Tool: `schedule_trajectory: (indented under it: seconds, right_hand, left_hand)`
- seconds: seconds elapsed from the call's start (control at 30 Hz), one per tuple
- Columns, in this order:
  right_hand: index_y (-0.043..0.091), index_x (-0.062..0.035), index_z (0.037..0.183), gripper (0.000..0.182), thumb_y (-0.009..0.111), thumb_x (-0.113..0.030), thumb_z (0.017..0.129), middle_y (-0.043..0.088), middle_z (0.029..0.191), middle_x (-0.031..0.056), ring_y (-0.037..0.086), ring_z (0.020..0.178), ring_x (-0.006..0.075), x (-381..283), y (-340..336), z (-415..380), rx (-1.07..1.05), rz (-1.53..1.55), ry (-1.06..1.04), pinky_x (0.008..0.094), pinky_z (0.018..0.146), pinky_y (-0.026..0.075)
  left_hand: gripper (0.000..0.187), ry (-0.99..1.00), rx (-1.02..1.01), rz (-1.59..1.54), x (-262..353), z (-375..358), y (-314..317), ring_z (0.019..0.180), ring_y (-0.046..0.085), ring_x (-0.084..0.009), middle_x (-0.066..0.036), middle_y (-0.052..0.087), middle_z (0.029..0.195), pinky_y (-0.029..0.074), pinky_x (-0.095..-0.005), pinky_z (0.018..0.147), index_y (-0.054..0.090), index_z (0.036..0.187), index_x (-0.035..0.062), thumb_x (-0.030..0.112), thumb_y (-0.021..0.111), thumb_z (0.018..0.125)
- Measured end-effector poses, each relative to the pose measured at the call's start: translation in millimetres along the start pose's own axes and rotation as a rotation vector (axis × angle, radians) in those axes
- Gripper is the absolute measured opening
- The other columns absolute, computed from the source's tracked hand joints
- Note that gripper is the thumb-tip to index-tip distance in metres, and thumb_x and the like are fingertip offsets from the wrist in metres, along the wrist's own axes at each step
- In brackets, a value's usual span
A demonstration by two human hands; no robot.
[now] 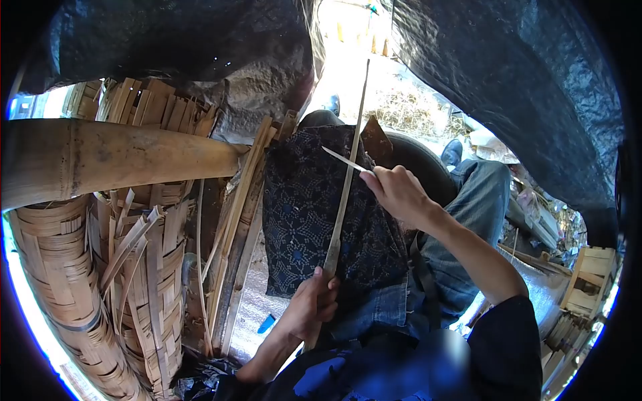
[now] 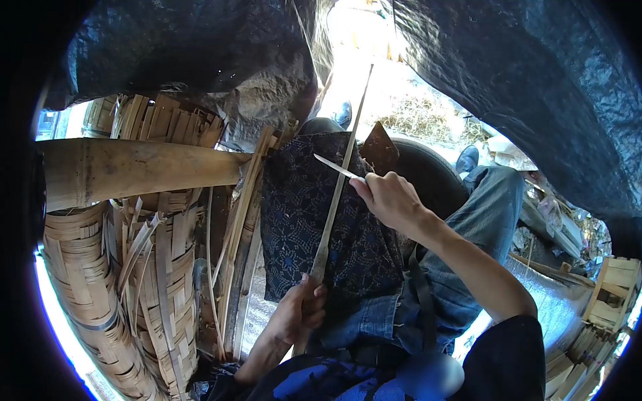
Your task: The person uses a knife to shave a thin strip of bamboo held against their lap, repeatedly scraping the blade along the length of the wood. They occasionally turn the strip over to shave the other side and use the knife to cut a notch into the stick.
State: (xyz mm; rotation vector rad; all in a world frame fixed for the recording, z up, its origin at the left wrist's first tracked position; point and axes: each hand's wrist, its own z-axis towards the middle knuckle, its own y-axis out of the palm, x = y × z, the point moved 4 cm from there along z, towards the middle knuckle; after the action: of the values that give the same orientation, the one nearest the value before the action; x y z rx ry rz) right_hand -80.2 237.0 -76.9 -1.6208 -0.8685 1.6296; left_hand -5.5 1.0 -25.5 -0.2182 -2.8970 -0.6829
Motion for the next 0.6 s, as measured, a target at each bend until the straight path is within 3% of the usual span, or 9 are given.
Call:
schedule_trajectory:
  seconds: [0.03, 0.07, 0.17, 0.3, 0.43, 0.6]
  right_hand:
    - [0.052, -0.003, 0.066, 0.044, 0.045, -0.033, 0.098, 0.05, 0.045, 0.0101, 0.053, 0.035, 0.0222, -2.4, -7.1, 0.1, 0.149, 0.01, -0.126, 0.0354, 0.031, 0.039]
    - [0.052, -0.003, 0.066, 0.044, 0.045, -0.033, 0.098, 0.05, 0.045, 0.0101, 0.053, 0.035, 0.0222, -6.4, -8.4, -3.6, 0.149, 0.015, -0.137, 0.0354, 0.031, 0.039]
    - [0.051, -0.0016, 0.066, 0.042, 0.05, -0.032, 0.095, 0.045, 0.042, 0.0123, 0.05, 0.033, 0.0281, -32.8, -19.6, -25.3, -0.165, 0.372, 0.07, 0.0373, 0.034, 0.036]
    - [0.051, -0.0028, 0.066, 0.043, 0.05, -0.034, 0.095, 0.048, 0.043, 0.0132, 0.05, 0.034, 0.0277, -46.9, -16.6, -43.7, -0.121, 0.356, -0.029, 0.0394, 0.036, 0.038]
    - [0.052, -0.0027, 0.062, 0.049, 0.048, -0.039, 0.095, 0.049, 0.043, 0.0136, 0.053, 0.037, 0.0291, -44.1, -11.0, -50.1, -0.268, 0.345, 0.018, 0.0388, 0.038, 0.041]
    - [0.054, -0.0027, 0.062, 0.049, 0.048, -0.038, 0.096, 0.051, 0.042, 0.0112, 0.054, 0.036, 0.027, -48.4, -10.4, -61.7, -0.271, 0.233, 0.026, 0.0372, 0.037, 0.045]
  left_hand:
    - [0.041, -0.007, -0.02, -0.053, 0.5, 0.1, -0.8, 0.045, 0.022, -0.0052, 0.008, 0.026, 0.059, 0.019, -0.0217, 0.043, 0.043, 0.083, 0.0154, 0.053, 0.034, 0.096]
    - [0.041, 0.001, -0.013, -0.058, 1.2, 0.7, -3.4, 0.045, 0.022, -0.0052, 0.008, 0.026, 0.059, 0.019, -0.0217, 0.043, 0.043, 0.083, 0.0154, 0.053, 0.034, 0.096]
    - [0.038, -0.011, -0.034, -0.175, 7.7, 4.4, -3.3, 0.046, 0.024, -0.0056, 0.008, 0.03, 0.06, 0.02, -0.0211, 0.043, 0.046, 0.086, 0.0151, 0.051, 0.038, 0.096]
    - [0.028, 0.017, -0.047, -0.304, 9.2, 6.4, -2.0, 0.046, 0.031, -0.0063, 0.007, 0.04, 0.063, 0.025, -0.0203, 0.044, 0.05, 0.09, 0.0125, 0.039, 0.044, 0.097]
    - [0.021, 0.095, -0.033, -0.264, 9.0, 6.8, -3.2, 0.046, 0.037, -0.0066, 0.005, 0.046, 0.065, 0.028, -0.0203, 0.043, 0.055, 0.093, 0.0092, 0.028, 0.047, 0.098]
    - [0.021, 0.148, 0.114, -0.117, 5.4, 11.0, 3.3, 0.046, 0.038, -0.0063, 0.004, 0.048, 0.063, 0.029, -0.0204, 0.043, 0.057, 0.087, 0.0091, 0.028, 0.055, 0.094]
